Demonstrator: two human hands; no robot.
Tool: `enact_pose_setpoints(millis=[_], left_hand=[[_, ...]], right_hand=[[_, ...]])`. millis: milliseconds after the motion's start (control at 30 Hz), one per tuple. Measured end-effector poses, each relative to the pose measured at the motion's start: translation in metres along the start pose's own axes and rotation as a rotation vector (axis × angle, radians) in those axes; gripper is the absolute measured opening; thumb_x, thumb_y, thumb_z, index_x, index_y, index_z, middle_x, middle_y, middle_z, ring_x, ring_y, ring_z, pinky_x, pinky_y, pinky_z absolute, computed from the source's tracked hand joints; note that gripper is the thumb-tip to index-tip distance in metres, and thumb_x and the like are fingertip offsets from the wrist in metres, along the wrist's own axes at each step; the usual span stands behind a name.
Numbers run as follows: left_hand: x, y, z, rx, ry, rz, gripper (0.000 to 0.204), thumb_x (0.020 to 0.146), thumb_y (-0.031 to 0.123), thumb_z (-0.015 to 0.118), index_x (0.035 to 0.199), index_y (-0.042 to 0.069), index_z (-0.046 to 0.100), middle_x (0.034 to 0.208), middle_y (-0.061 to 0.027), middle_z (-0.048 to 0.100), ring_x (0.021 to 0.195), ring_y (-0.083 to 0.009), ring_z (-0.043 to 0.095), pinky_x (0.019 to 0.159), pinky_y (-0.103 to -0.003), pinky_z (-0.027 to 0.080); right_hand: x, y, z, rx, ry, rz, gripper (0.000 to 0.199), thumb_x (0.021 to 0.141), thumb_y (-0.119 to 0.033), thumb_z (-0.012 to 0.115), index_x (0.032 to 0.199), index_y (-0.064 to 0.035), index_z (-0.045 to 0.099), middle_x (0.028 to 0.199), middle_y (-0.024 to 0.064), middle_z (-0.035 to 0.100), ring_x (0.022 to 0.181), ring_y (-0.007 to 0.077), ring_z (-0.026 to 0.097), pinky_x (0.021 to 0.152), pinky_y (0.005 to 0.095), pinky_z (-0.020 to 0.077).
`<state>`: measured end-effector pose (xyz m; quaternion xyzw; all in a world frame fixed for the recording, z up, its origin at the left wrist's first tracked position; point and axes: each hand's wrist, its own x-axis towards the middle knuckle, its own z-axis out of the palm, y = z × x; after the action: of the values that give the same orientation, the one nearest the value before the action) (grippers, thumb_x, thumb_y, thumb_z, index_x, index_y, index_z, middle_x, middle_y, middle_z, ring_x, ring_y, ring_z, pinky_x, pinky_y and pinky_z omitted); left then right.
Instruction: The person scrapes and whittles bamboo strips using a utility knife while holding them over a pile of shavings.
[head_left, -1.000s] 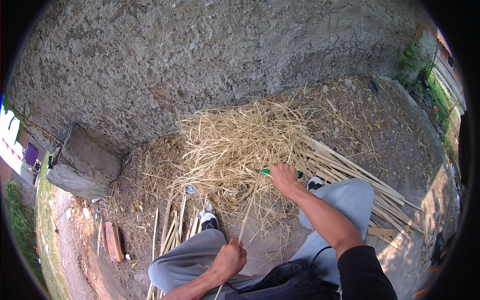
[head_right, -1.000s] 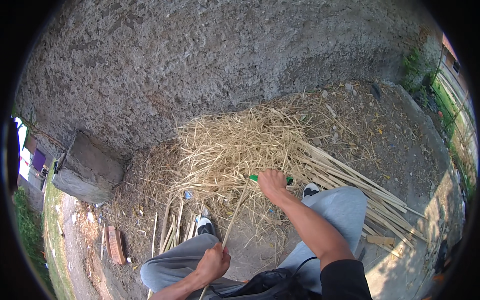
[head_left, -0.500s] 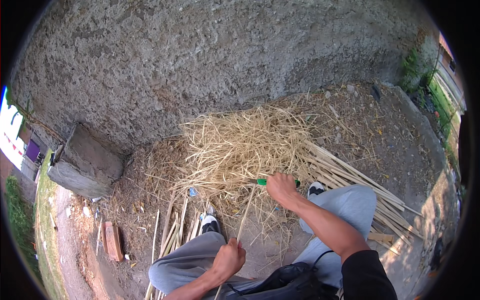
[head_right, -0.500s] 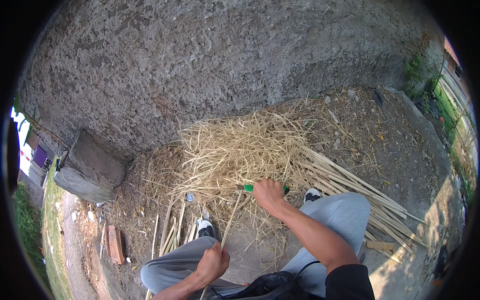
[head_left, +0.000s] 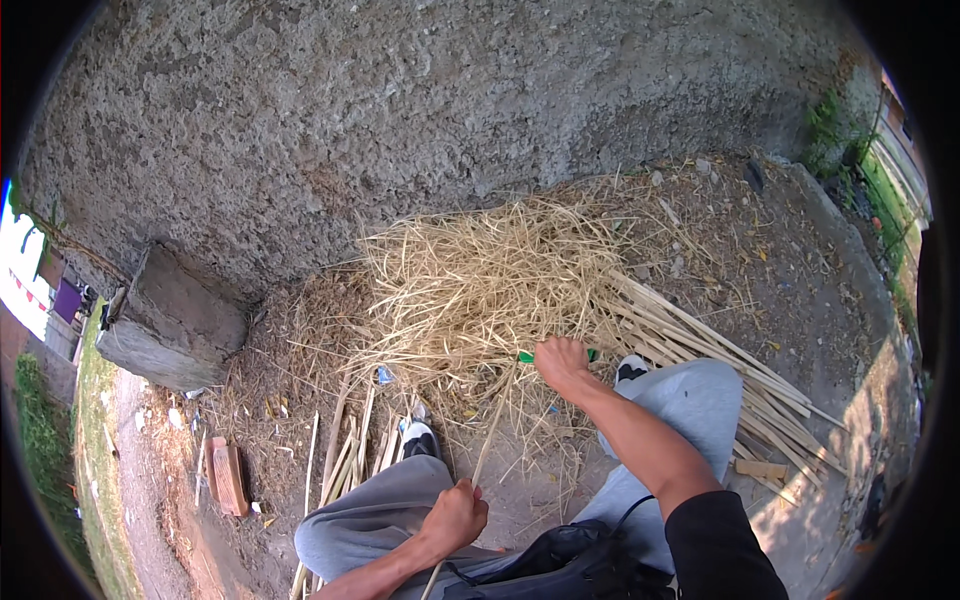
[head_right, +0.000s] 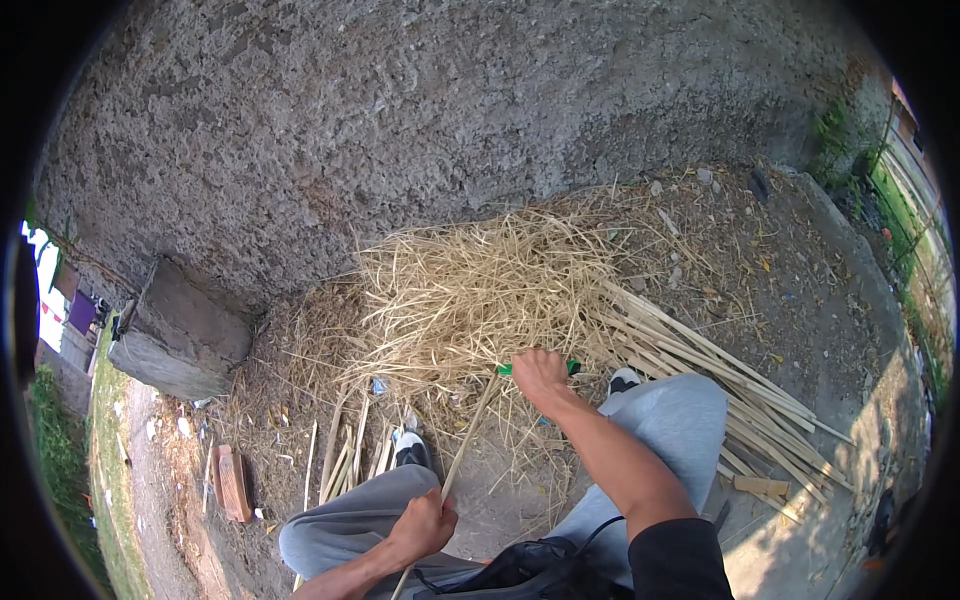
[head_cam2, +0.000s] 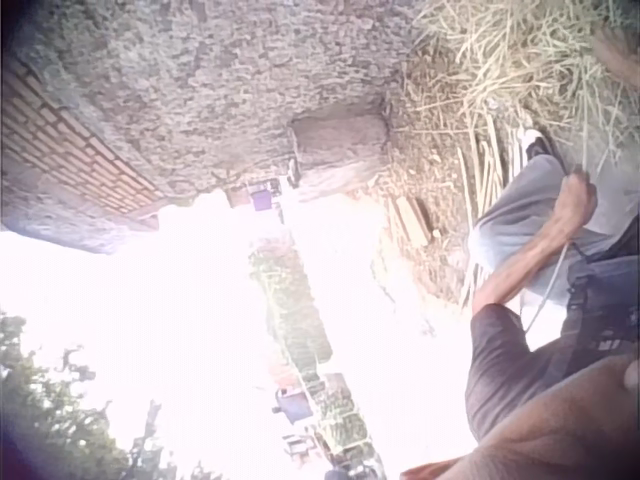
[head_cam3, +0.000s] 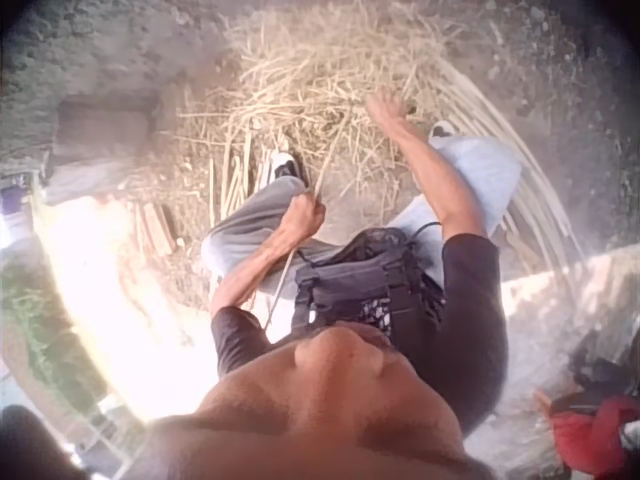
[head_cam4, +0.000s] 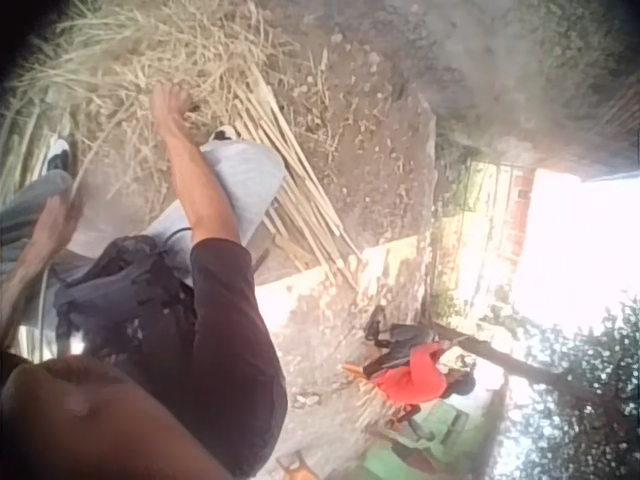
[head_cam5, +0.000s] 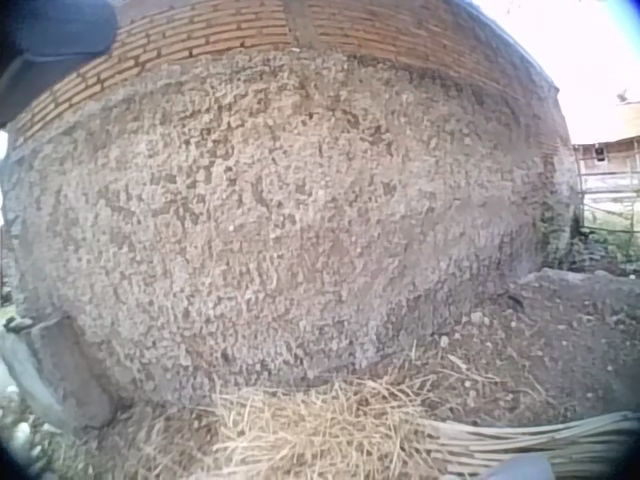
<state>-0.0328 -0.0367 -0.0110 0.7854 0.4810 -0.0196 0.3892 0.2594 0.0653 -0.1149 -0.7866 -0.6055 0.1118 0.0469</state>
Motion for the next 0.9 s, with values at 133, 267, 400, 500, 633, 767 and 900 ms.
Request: enact_pose_setpoints(millis=[133,267,400,500,633,767,900], left_hand=[[0.001,0.0,-0.008,-0.099,-0.013,0.006,0.026,0.088,0.015,0.056,0.087,-0.011,0.052,0.071,-0.0336,0.059,0.072,-0.0506,0.061,0.065,-0.053,0.048],[0.0,-0.001,-0.006,-0.035,-0.04,0.003,0.024,0.086,0.014,0.058,0.091,-0.009,0.053,0.07,-0.0325,0.059,0.071,-0.0492,0.062,0.065,-0.052,0.048],[-0.002,0.0,0.002,0.004,-0.008,-0.017,0.021,0.085,0.013,0.059,0.09,-0.008,0.054,0.071,-0.0327,0.06,0.073,-0.0498,0.062,0.068,-0.052,0.05],[-0.041,0.023,0.003,0.126,-0.16,0.074,0.02,0.085,0.011,0.058,0.088,-0.007,0.053,0.07,-0.0319,0.061,0.072,-0.0495,0.063,0.067,-0.053,0.05],[-0.024,0.0,-0.031,-0.052,0.118,-0.107,0.017,0.084,0.01,0.057,0.087,-0.005,0.051,0.068,-0.03,0.06,0.067,-0.0466,0.064,0.06,-0.051,0.05],[-0.002,-0.008,-0.029,-0.027,0.219,-0.006,0.017,0.087,0.011,0.055,0.084,-0.005,0.05,0.066,-0.0321,0.06,0.066,-0.0506,0.061,0.063,-0.056,0.05],[0.0,-0.01,-0.024,-0.051,0.262,-0.022,0.015,0.086,0.01,0.055,0.086,-0.005,0.05,0.067,-0.032,0.06,0.068,-0.0508,0.061,0.065,-0.056,0.049]], right_hand=[[-0.002,0.004,0.003,-0.014,0.016,0.004,0.018,0.081,-0.011,0.057,0.078,-0.0016,0.072,0.081,0.0181,0.07,0.074,0.0323,0.07,0.06,0.0445,0.0537],[-0.006,0.005,-0.004,-0.015,0.026,-0.041,0.019,0.082,-0.011,0.056,0.08,-0.0025,0.073,0.083,0.018,0.07,0.078,0.0314,0.07,0.063,0.0432,0.0542],[0.007,0.021,0.018,-0.118,0.005,0.087,0.016,0.084,-0.009,0.059,0.084,-0.0044,0.074,0.087,0.0157,0.071,0.083,0.0285,0.071,0.068,0.0411,0.0554],[0.01,0.123,0.032,-0.191,-0.088,0.296,0.013,0.084,-0.009,0.064,0.089,-0.006,0.075,0.095,0.0155,0.072,0.089,0.0269,0.071,0.072,0.039,0.0563],[0.003,0.085,0.002,-0.1,-0.068,0.377,0.015,0.082,-0.013,0.065,0.09,-0.0037,0.074,0.096,0.019,0.072,0.09,0.0296,0.071,0.076,0.0402,0.0558],[-0.004,0.027,-0.047,0.165,0.005,0.352,0.024,0.08,-0.02,0.066,0.088,0.0025,0.071,0.092,0.0226,0.069,0.089,0.0358,0.068,0.076,0.0439,0.0547],[-0.01,-0.008,-0.087,0.411,0.166,0.177,0.022,0.081,-0.019,0.063,0.077,0.0022,0.068,0.071,0.0242,0.066,0.072,0.0409,0.067,0.067,0.0476,0.0528]])
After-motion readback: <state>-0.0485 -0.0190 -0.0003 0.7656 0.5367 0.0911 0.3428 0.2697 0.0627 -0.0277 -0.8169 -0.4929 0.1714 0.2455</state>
